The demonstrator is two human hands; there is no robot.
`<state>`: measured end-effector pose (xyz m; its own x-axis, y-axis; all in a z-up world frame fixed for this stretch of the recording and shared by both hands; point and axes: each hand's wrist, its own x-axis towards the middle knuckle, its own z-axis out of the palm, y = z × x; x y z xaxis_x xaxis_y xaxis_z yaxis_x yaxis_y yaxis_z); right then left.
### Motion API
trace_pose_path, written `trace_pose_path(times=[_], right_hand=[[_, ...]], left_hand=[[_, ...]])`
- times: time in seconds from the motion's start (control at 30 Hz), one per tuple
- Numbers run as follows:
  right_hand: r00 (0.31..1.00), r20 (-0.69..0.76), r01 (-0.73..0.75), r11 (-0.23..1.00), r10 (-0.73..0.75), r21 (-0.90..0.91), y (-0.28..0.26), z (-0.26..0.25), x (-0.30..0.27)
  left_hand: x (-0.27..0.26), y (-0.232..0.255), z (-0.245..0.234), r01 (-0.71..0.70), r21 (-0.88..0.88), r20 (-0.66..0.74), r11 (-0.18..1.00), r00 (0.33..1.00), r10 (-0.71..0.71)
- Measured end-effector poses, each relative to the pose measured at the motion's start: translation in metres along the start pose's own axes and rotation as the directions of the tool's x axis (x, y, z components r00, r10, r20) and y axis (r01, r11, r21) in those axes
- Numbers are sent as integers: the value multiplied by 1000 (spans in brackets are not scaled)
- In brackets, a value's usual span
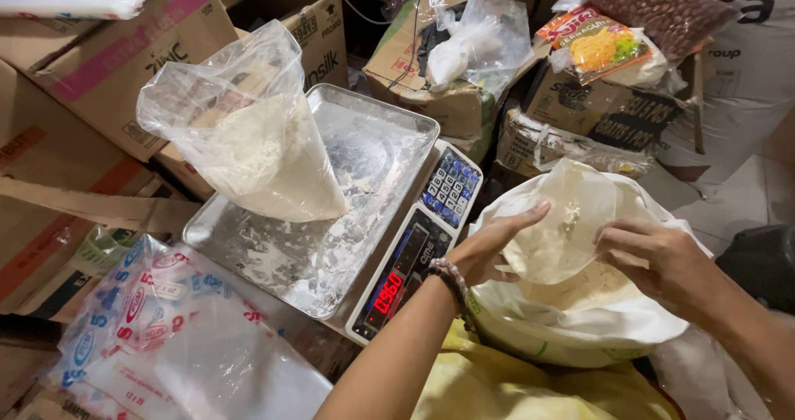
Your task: The person scoops flour from a large sack into a plastic bag placed on a digital scale. They adjust the amount to reach a target weight, then tie the bag closed and set it aside. The process is repeated with a second bag.
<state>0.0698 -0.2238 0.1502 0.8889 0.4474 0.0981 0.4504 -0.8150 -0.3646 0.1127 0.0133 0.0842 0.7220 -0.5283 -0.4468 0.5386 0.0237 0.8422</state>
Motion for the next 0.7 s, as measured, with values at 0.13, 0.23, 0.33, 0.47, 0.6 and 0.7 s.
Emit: trace_pose_path(times=[0.13,0.23,0.33,0.47,0.6,0.7], right_hand=[[996,23,85,994,-83,-68,-1,0,2],[995,34,99,991,-96,-95,-1,0,3],[988,26,151,982,-149,-114,1,-4,7],[978,-39,199,973,-204,-119,-1,-9,13],[981,-88,159,975,-174,-155,-7,-14,17],[993,-114,32,996,-42,-86,-15,-11,20]], left_hand=[[-18,22,4,24,106,6,994,1000,-24],[-26,34,6,55,75,26,996,998,-57],[-27,35,9,28,63,35,998,999,-30],[-13,29,9,-65,-14,-15,998,998,65],[7,20,6,-31,-60,-145,998,989,22],[20,14,5,-137,-219,15,966,990,143]])
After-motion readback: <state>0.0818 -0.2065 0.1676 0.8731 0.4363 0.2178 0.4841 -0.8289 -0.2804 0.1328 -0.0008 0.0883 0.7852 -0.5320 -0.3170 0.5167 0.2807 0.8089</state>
